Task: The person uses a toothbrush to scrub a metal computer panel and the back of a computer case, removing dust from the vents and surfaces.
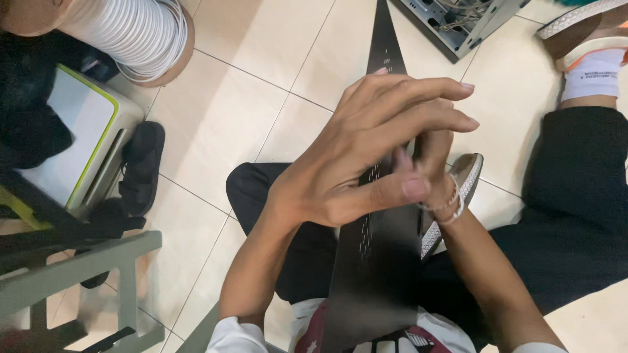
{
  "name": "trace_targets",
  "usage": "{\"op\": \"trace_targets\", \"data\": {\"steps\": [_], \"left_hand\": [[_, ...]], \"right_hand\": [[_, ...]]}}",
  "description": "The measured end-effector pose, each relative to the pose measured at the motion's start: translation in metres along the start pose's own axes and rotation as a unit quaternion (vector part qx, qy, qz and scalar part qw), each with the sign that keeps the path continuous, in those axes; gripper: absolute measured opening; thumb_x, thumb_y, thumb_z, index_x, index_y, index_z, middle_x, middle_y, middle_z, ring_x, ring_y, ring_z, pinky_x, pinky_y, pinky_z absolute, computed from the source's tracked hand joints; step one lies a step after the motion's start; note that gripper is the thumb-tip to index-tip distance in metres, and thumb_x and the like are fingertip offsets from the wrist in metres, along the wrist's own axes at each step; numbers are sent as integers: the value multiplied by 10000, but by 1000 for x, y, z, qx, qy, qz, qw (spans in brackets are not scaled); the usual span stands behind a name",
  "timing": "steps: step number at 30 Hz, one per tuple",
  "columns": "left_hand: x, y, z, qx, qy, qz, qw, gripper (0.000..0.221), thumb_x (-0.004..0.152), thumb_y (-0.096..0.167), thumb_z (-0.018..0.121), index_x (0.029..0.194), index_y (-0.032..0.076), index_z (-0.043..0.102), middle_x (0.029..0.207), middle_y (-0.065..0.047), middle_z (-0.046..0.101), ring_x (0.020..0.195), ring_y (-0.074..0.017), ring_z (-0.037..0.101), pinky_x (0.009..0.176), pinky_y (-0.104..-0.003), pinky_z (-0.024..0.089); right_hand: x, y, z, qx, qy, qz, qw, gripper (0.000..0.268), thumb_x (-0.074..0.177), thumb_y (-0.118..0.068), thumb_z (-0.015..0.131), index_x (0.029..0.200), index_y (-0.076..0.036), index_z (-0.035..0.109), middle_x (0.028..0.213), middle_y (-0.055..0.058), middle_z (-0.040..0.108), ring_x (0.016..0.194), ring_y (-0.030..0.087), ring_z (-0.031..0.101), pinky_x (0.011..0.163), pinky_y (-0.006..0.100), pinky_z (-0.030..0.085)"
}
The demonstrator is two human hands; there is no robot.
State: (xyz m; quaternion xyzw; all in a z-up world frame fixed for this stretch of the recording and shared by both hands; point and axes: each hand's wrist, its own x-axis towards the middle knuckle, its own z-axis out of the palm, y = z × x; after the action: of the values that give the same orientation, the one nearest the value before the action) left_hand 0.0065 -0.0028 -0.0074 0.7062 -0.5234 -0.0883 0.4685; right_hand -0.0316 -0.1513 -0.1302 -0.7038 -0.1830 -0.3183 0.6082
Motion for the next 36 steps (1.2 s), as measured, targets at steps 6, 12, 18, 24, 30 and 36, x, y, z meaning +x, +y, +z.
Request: {"op": "trace_targets", "data": {"steps": [6,12,18,24,30,36], "left_hand": [[-1,3,-9,15,-9,-28,999,586,1122,513,329,1515,170,595,1705,-80,496,1508,-304,541,1310,-495,349],[-1,6,-13,11,-9,0,1000,539,1121,453,369,1449,105,619,1650,-133,536,1565,-278,561,1338,-517,311],[-6,0,-13,9,-4,5,1000,611,1120,519,319,1452,118,639,1659,-115,513,1529,-317,571,1340,-533,329],[-19,-10,-8,-6,6,14,1000,638,1101,584,334,1486,162,616,1690,-123,531,1645,-322,526,1415,-587,281],[-41,-2,-5,-138,1,7,990,828,1137,811,145,1546,262,611,1826,-40,468,1880,-320,319,1673,-726,98],[-48,6,2,-125,34,-30,991,385,1246,414,429,1568,249,560,1792,-16,498,1866,-320,338,1613,-651,228]], "right_hand": [[-12,4,-2,2,-5,9,1000,616,894,-719,513,828,-136,327,676,2,277,612,139,216,651,371,179],[-26,28,-6,-6,16,7,1000,632,828,-733,574,891,-134,379,846,36,390,764,185,365,749,391,273],[-29,33,3,6,41,56,998,496,911,-610,537,929,-141,378,872,23,384,789,162,362,767,363,293],[-12,48,12,22,62,91,994,363,995,-487,502,968,-147,377,898,11,377,813,139,358,785,335,313],[-14,52,11,36,85,129,987,240,1079,-364,466,1006,-154,376,924,-2,371,837,115,355,803,307,333],[-12,48,0,4,40,80,996,569,1013,-686,509,1113,-142,376,1049,28,369,939,147,369,848,317,351]]}}
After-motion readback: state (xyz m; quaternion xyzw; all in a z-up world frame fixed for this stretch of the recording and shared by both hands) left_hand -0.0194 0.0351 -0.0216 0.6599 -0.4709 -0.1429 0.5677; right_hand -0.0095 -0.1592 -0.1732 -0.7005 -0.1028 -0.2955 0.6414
